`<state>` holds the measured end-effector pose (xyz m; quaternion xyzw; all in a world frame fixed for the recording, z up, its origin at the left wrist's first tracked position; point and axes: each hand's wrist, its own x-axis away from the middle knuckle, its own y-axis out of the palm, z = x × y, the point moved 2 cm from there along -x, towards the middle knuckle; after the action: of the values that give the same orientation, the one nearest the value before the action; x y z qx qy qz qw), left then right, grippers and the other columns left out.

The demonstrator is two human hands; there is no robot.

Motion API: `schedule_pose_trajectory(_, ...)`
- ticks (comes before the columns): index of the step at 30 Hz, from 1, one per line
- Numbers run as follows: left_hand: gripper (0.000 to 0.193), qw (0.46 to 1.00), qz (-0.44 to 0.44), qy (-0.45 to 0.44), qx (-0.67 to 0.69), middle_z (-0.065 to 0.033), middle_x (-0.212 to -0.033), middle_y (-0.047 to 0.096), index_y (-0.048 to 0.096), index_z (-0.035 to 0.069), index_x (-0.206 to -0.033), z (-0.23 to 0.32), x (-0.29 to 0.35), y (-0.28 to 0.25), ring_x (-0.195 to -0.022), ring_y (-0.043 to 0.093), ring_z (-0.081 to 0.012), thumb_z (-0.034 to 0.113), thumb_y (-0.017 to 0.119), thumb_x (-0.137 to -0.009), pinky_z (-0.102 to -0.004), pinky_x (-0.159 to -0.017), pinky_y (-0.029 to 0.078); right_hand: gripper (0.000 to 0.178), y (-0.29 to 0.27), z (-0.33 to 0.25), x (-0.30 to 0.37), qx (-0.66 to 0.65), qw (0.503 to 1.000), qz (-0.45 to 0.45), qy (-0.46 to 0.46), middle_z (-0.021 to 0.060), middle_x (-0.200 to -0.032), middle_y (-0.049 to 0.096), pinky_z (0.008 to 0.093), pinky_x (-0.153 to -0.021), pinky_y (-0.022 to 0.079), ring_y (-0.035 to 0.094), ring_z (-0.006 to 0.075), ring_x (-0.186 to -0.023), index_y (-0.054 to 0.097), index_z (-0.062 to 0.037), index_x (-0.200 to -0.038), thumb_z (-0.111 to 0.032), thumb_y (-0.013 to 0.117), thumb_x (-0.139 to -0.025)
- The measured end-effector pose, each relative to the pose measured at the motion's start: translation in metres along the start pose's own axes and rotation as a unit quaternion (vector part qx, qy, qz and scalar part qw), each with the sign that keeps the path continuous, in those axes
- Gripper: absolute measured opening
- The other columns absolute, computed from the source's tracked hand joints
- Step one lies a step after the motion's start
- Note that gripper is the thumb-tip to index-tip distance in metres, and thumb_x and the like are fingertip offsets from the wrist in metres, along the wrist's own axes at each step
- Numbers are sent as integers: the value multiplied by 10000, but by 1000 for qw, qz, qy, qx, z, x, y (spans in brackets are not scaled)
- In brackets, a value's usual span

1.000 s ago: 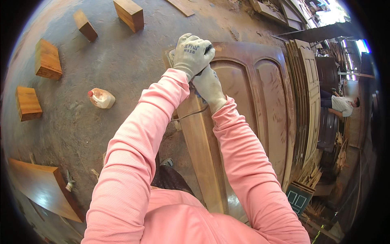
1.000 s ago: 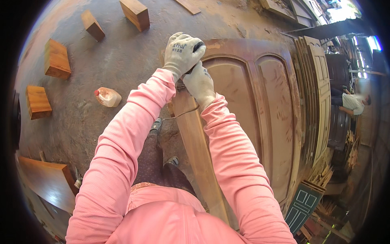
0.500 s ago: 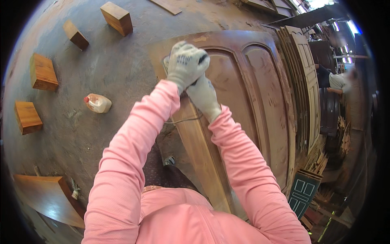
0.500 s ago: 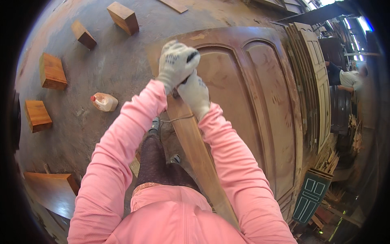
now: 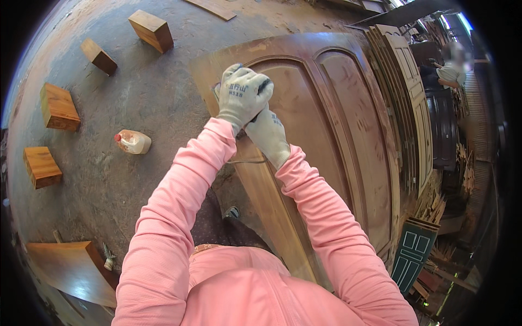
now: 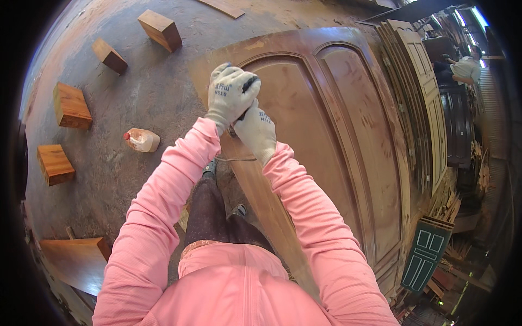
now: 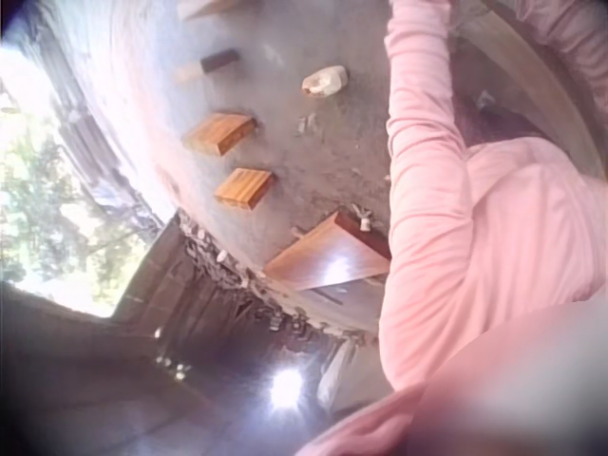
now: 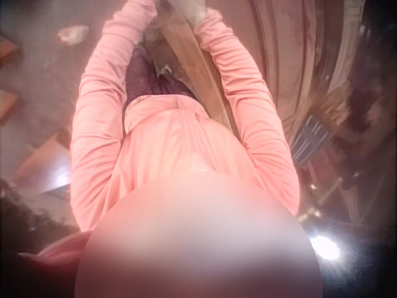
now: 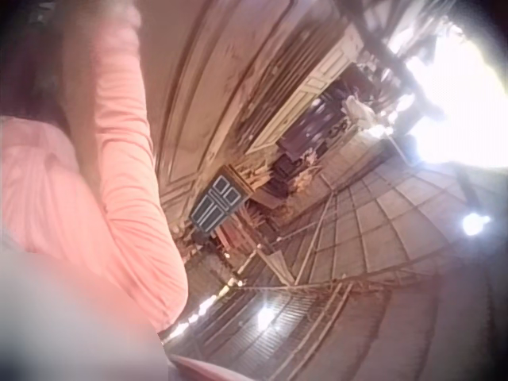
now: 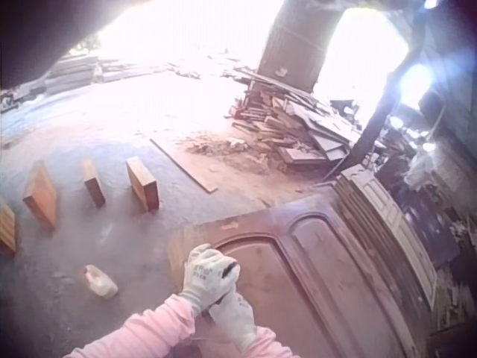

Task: The person uses an electric sander to smooth the surface of a large wooden door panel. They move the sander across the flat and curved areas of the door, adjusting position as needed. The person wears gloves and a pink long-sleeve shirt while working in a cluttered workshop.

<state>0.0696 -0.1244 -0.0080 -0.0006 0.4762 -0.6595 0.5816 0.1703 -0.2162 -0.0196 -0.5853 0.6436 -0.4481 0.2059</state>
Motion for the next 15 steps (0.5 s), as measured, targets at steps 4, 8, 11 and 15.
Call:
schedule_pose_trajectory(4,124,999,33,-9,17,-33,-927,792,806,162,-901,50,39,-8,-1011,730,-228,278,762,-895,-462,-1183,423,500,-10,19,53,-15,999,26,-25,278,-1070,780,547,-883,596,756,457,-1007,693,7,-1195,-400,758,-912)
schedule_pose_trajectory(8,101,1000,-16,-8,20,-30,-898,779,781,160,-881,98,65,-12,-994,725,-220,260,768,-884,-471,-1175,431,472,-13,51,100,-33,999,-2,-31,272,-1049,773,557,-870,583,739,474,-1006,697,-1,-1192,-380,752,-917)
schedule_pose_trajectory(11,82,999,-18,-11,45,-37,-885,771,773,161,-871,134,97,-6,-986,722,-228,243,777,-875,-481,-1172,434,431,-5,93,143,-33,999,7,-25,269,-1056,767,560,-853,573,724,485,-1015,704,-19,-1188,-354,756,-921)
schedule_pose_trajectory(15,80,997,-14,-11,79,-32,-865,756,766,162,-869,185,149,2,-967,719,-234,236,796,-856,-501,-1144,455,363,-9,131,215,-7,1000,16,-26,261,-1038,766,550,-826,568,718,485,-1001,721,-59,-1203,-288,764,-924)
